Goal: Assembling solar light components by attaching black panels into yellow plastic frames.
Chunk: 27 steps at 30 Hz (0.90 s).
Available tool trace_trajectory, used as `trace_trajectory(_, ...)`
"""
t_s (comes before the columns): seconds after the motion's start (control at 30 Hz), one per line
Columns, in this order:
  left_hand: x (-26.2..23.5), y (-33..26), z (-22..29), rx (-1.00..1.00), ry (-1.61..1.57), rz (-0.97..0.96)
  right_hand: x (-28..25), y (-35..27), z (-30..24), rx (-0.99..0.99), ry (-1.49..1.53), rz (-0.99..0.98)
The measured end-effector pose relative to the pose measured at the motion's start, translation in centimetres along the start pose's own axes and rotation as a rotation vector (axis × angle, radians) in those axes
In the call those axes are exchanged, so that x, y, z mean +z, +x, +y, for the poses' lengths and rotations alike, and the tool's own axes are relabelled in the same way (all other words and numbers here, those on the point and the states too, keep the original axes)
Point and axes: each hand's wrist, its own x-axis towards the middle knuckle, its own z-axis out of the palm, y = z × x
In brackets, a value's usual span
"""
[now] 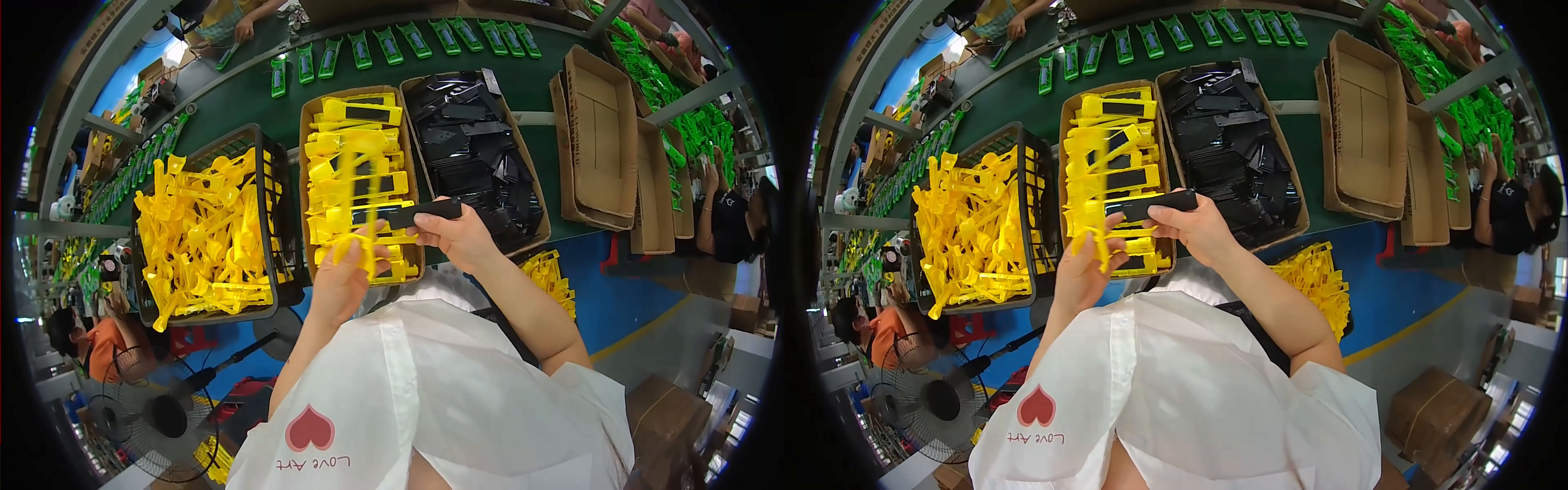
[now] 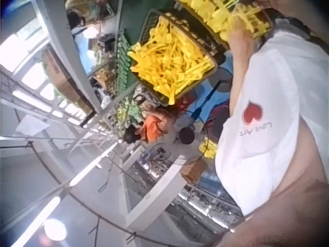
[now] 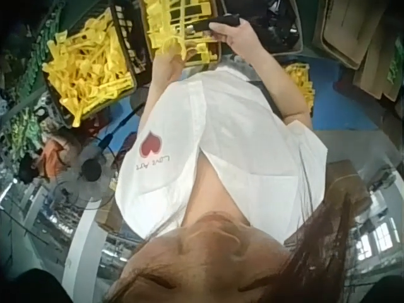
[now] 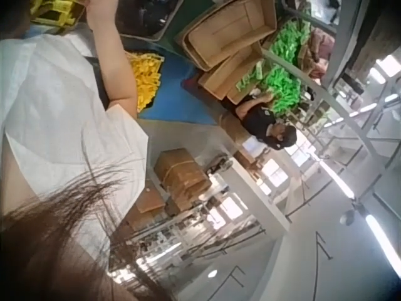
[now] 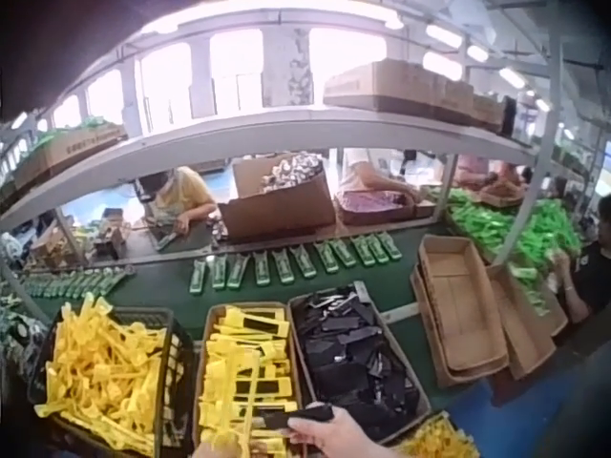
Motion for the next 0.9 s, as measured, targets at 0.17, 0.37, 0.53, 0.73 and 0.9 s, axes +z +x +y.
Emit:
trace_trajectory(0.17, 0.9, 0.7, -1.0, -0.04, 0.049, -0.004, 1.4, -1.0, 0.5, -0.11, -0.177, 0.013)
trace_trajectory(0.37, 1.3, 0.6, -0.9, 0.027, 0.004, 0.068, -0.2, -1.0, -0.2, -0.539, -0.532, -0.061)
trace_trajectory(0.53, 1.3, 0.6, -0.4, 0.037, -0.005, 0.076, -1.2, -1.5, -1.7, -0.727, -0.968, -0.264)
trace_trajectory(0.73, 1.2, 0.5, -0.6, 0.07, 0.05, 0.059, 0.7, -2.7, -1.8, -0.518, -0.434, -0.023)
trace_trajectory(0.9, 1.4, 0.3, -0.9, 0.062, 0.007, 0.083, -0.2, -1.7, -1.1, -1.148, -1.251, 0.139)
